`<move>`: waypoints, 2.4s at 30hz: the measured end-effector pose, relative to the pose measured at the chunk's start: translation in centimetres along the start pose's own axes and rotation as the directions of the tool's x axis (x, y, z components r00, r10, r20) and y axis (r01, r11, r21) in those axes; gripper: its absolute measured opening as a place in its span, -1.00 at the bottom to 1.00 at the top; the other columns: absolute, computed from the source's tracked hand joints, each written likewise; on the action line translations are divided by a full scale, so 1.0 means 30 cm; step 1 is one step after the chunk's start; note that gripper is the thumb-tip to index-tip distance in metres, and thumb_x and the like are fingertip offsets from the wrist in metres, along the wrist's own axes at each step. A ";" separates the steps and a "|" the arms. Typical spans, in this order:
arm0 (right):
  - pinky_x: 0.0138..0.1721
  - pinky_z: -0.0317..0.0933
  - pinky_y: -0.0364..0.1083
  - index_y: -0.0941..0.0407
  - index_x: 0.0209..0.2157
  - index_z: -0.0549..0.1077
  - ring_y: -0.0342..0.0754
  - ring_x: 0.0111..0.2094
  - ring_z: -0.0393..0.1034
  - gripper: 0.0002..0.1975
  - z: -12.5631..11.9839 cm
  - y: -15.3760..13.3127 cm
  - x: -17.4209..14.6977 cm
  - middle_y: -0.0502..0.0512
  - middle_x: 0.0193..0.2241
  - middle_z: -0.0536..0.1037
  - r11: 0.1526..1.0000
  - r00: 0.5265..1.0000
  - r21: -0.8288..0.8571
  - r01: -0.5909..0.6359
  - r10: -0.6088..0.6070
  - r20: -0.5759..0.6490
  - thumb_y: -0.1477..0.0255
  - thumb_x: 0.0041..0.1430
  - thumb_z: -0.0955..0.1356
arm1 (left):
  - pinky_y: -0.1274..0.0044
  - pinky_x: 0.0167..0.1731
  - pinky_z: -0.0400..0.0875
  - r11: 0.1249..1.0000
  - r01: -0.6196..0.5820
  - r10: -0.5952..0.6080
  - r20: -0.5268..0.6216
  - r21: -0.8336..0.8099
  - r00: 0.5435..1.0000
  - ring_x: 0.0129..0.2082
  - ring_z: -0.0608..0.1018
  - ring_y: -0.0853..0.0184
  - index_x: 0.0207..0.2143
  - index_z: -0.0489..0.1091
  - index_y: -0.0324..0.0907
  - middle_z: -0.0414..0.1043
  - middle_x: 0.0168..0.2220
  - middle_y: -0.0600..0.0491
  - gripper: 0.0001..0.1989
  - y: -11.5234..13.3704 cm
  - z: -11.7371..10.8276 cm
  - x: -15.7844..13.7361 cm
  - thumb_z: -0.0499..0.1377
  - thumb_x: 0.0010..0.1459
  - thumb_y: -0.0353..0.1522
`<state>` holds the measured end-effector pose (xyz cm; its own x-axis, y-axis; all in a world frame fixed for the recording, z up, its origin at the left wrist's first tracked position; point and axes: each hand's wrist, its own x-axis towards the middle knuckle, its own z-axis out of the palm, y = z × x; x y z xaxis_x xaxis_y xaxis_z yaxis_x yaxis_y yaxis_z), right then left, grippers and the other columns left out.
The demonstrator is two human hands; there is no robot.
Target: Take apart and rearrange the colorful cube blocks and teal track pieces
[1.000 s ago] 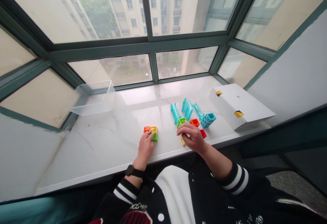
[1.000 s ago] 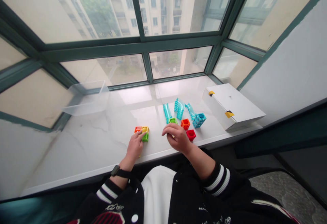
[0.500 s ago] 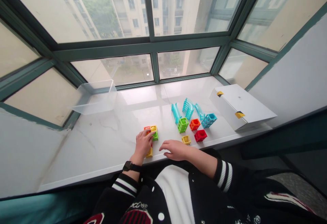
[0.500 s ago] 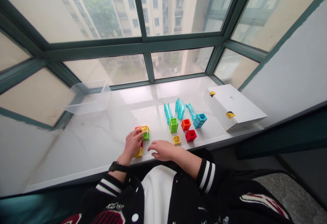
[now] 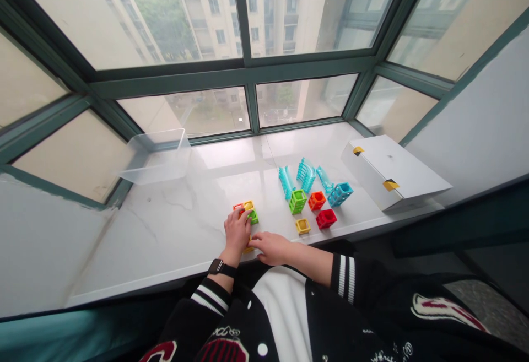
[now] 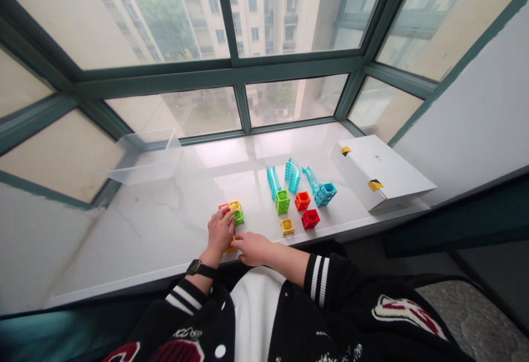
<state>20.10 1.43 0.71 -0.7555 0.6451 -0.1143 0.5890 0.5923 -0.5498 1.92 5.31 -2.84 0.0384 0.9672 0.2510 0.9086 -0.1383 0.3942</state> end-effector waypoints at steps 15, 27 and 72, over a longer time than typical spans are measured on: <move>-0.06 0.34 -0.03 0.06 -0.16 0.56 0.07 -0.10 0.55 -0.81 -0.041 0.059 -0.062 0.11 -0.11 0.64 0.981 0.972 0.130 -0.143 0.164 -0.169 0.52 0.17 0.43 | 0.21 0.16 0.41 0.994 -0.073 0.072 -0.021 -0.077 0.997 0.13 0.47 0.04 0.12 0.56 0.00 0.44 0.16 -0.08 -0.67 -0.028 0.003 0.004 0.13 0.39 -0.32; -0.11 0.50 0.01 0.07 -0.18 0.46 -0.03 -0.21 0.56 -0.71 -0.167 0.081 -0.171 0.08 -0.16 0.58 0.724 0.810 0.687 0.070 0.360 -0.462 0.20 0.19 0.50 | 0.14 0.12 0.41 0.996 -0.063 0.064 0.014 -0.056 0.998 0.12 0.49 0.00 0.09 0.56 -0.04 0.47 0.15 -0.12 -0.68 0.002 -0.063 -0.021 0.14 0.36 -0.32; 0.01 0.52 0.10 -0.02 0.22 0.36 0.10 0.04 0.48 -0.37 -0.156 0.004 -0.196 0.20 0.13 0.43 0.786 0.709 0.618 0.004 0.434 -0.556 0.28 0.14 0.53 | 0.22 0.13 0.49 0.798 -0.131 0.129 -0.046 -0.588 0.991 0.09 0.57 0.11 0.21 0.31 -0.09 0.49 0.09 -0.12 -0.59 0.302 -0.113 -0.124 0.17 0.34 -0.30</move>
<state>25.96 -0.03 5.18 -0.1204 0.9827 0.1410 0.2827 0.1701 -0.9440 8.59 -0.25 2.80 0.1364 0.9305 0.3400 0.4756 -0.3626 0.8015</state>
